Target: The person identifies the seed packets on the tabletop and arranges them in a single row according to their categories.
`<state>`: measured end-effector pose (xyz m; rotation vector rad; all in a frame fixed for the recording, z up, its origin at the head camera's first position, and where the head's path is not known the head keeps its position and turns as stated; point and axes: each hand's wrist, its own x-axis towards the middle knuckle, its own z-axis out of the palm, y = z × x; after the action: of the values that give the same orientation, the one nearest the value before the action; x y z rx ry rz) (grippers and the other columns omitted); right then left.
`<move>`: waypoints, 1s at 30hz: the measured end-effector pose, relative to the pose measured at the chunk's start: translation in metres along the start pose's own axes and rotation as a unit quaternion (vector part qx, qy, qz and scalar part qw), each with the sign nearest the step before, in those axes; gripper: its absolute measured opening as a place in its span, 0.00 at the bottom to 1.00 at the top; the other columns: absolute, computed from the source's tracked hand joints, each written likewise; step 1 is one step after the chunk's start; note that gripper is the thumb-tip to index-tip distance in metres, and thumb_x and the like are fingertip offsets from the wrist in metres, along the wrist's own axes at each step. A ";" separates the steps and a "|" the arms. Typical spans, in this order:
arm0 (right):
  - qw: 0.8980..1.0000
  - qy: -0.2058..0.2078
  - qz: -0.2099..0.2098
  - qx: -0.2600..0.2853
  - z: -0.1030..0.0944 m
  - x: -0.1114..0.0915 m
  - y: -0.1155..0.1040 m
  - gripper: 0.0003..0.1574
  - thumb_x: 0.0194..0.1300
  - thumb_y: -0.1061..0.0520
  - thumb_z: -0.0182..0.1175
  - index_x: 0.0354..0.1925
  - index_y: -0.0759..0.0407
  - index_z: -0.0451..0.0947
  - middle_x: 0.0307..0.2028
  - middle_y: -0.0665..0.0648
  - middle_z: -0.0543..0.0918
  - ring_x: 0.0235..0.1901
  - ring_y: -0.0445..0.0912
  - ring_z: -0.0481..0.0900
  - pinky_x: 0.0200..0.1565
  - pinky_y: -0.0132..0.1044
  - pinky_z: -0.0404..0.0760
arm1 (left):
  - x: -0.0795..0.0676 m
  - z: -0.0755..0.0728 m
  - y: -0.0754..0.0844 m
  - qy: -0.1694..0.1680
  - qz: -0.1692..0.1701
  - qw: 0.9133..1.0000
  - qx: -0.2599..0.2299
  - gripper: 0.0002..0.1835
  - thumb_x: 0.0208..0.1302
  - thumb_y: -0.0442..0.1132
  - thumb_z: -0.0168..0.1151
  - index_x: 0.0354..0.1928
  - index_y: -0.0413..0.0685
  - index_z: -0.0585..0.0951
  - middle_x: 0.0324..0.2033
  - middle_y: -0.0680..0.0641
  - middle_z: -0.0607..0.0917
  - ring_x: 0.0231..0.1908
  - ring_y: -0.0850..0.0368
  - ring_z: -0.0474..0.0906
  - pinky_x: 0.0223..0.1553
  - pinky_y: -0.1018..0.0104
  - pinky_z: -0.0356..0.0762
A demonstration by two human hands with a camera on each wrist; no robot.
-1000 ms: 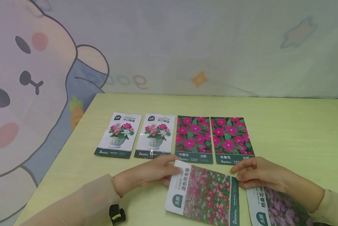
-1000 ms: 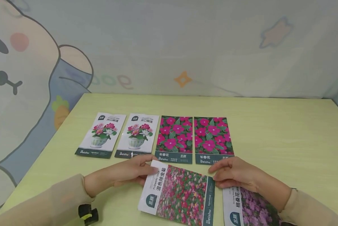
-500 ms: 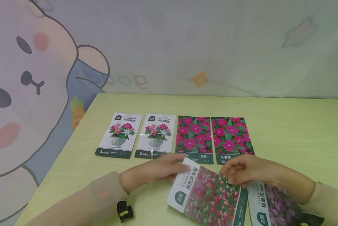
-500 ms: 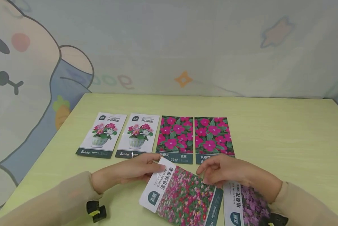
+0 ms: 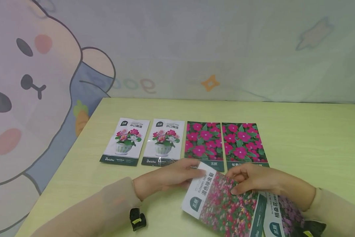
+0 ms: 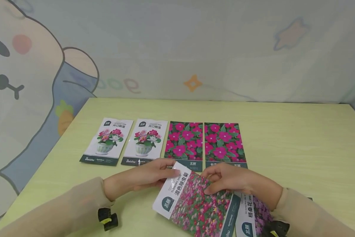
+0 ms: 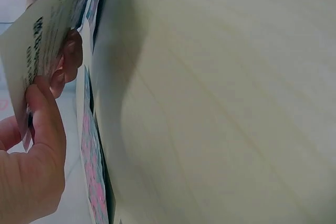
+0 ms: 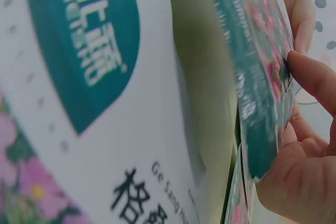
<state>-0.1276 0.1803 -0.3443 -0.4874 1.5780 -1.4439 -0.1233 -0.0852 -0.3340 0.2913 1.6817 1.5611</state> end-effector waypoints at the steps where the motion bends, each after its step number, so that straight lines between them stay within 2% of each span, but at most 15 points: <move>1: 1.000 -0.005 -0.005 0.008 0.001 0.001 0.000 0.22 0.59 0.67 0.60 0.50 0.76 0.68 0.17 0.46 0.58 0.16 0.38 0.51 0.21 0.30 0.55 | 0.001 0.000 0.000 0.003 0.001 1.000 0.000 0.16 0.69 0.38 0.51 0.54 0.35 0.72 0.40 0.44 0.83 0.39 0.55 0.81 0.45 0.63 0.79; 2: 1.000 -0.007 -0.010 0.014 0.001 0.002 0.000 0.21 0.59 0.67 0.60 0.49 0.75 0.68 0.16 0.46 0.55 0.16 0.40 0.49 0.21 0.31 0.53 | 0.001 0.000 0.001 0.008 0.000 1.000 0.001 0.16 0.69 0.38 0.51 0.54 0.35 0.73 0.40 0.44 0.83 0.39 0.56 0.81 0.45 0.64 0.79; 7: 0.999 -0.011 -0.022 0.036 0.001 0.002 0.003 0.17 0.59 0.68 0.59 0.46 0.71 0.68 0.16 0.45 0.56 0.16 0.39 0.50 0.21 0.31 0.51 | 0.002 0.001 0.003 0.038 -0.010 0.999 0.006 0.18 0.67 0.39 0.53 0.56 0.36 0.73 0.39 0.45 0.83 0.38 0.57 0.80 0.44 0.65 0.79; 12: 0.999 0.016 -0.017 0.046 -0.001 -0.001 0.003 0.17 0.60 0.66 0.59 0.46 0.67 0.65 0.18 0.43 0.65 0.18 0.35 0.58 0.21 0.28 0.55 | 0.001 -0.002 0.001 0.060 -0.031 0.998 0.007 0.18 0.64 0.39 0.57 0.53 0.36 0.74 0.37 0.45 0.83 0.34 0.57 0.81 0.40 0.63 0.81; 14: 0.998 0.045 -0.007 0.051 -0.002 -0.004 0.002 0.24 0.61 0.64 0.59 0.52 0.70 0.61 0.21 0.44 0.70 0.20 0.35 0.63 0.23 0.27 0.60 | 0.002 -0.004 -0.001 0.072 -0.037 0.997 -0.001 0.18 0.63 0.39 0.59 0.52 0.36 0.74 0.37 0.45 0.84 0.34 0.56 0.82 0.39 0.63 0.81; 16: 0.995 0.079 0.005 0.059 -0.004 -0.006 0.001 0.34 0.62 0.62 0.59 0.59 0.73 0.53 0.25 0.46 0.72 0.23 0.36 0.65 0.23 0.28 0.60 | 0.002 -0.005 -0.002 0.081 -0.035 0.995 -0.035 0.19 0.62 0.38 0.60 0.53 0.36 0.74 0.38 0.44 0.84 0.35 0.54 0.82 0.40 0.62 0.81; 20: 0.986 0.140 0.017 0.091 -0.005 -0.008 0.000 0.48 0.64 0.60 0.58 0.67 0.73 0.38 0.32 0.49 0.73 0.27 0.37 0.66 0.26 0.28 0.63 | 0.005 -0.006 -0.003 0.088 -0.018 0.992 -0.092 0.21 0.61 0.36 0.60 0.56 0.35 0.73 0.39 0.45 0.84 0.37 0.55 0.81 0.42 0.64 0.80; 21: 0.983 0.150 0.016 0.102 -0.006 -0.007 0.000 0.47 0.64 0.60 0.58 0.66 0.71 0.38 0.32 0.49 0.73 0.25 0.37 0.65 0.23 0.28 0.62 | 0.005 -0.005 -0.003 0.084 -0.010 0.991 -0.104 0.22 0.61 0.35 0.60 0.56 0.35 0.72 0.39 0.45 0.83 0.37 0.56 0.81 0.43 0.65 0.80; 25: 0.971 0.182 0.009 0.155 -0.004 -0.004 -0.003 0.44 0.66 0.61 0.56 0.66 0.67 0.38 0.35 0.50 0.73 0.25 0.37 0.67 0.26 0.26 0.70 | 0.008 -0.002 -0.002 0.072 0.016 0.991 -0.111 0.23 0.62 0.33 0.59 0.59 0.36 0.70 0.44 0.42 0.82 0.41 0.53 0.80 0.47 0.63 0.78; 27: 0.962 0.199 0.004 0.186 -0.003 -0.001 -0.005 0.40 0.65 0.61 0.57 0.64 0.65 0.42 0.35 0.50 0.75 0.28 0.37 0.73 0.31 0.27 0.75 | 0.011 0.001 -0.002 0.070 0.023 0.991 -0.113 0.23 0.62 0.31 0.58 0.59 0.35 0.70 0.46 0.40 0.81 0.43 0.50 0.80 0.49 0.60 0.77; 30: 0.951 0.220 -0.002 0.218 -0.001 0.000 -0.007 0.48 0.66 0.60 0.56 0.69 0.63 0.36 0.38 0.50 0.73 0.29 0.37 0.73 0.31 0.26 0.75 | 0.016 0.005 -0.003 0.073 0.031 0.990 -0.115 0.23 0.63 0.30 0.57 0.60 0.35 0.69 0.49 0.38 0.80 0.47 0.47 0.79 0.50 0.60 0.77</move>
<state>-0.1309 0.1789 -0.3376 0.1025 1.5164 -1.9317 -0.1294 -0.0719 -0.3425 0.1133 1.5948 1.8412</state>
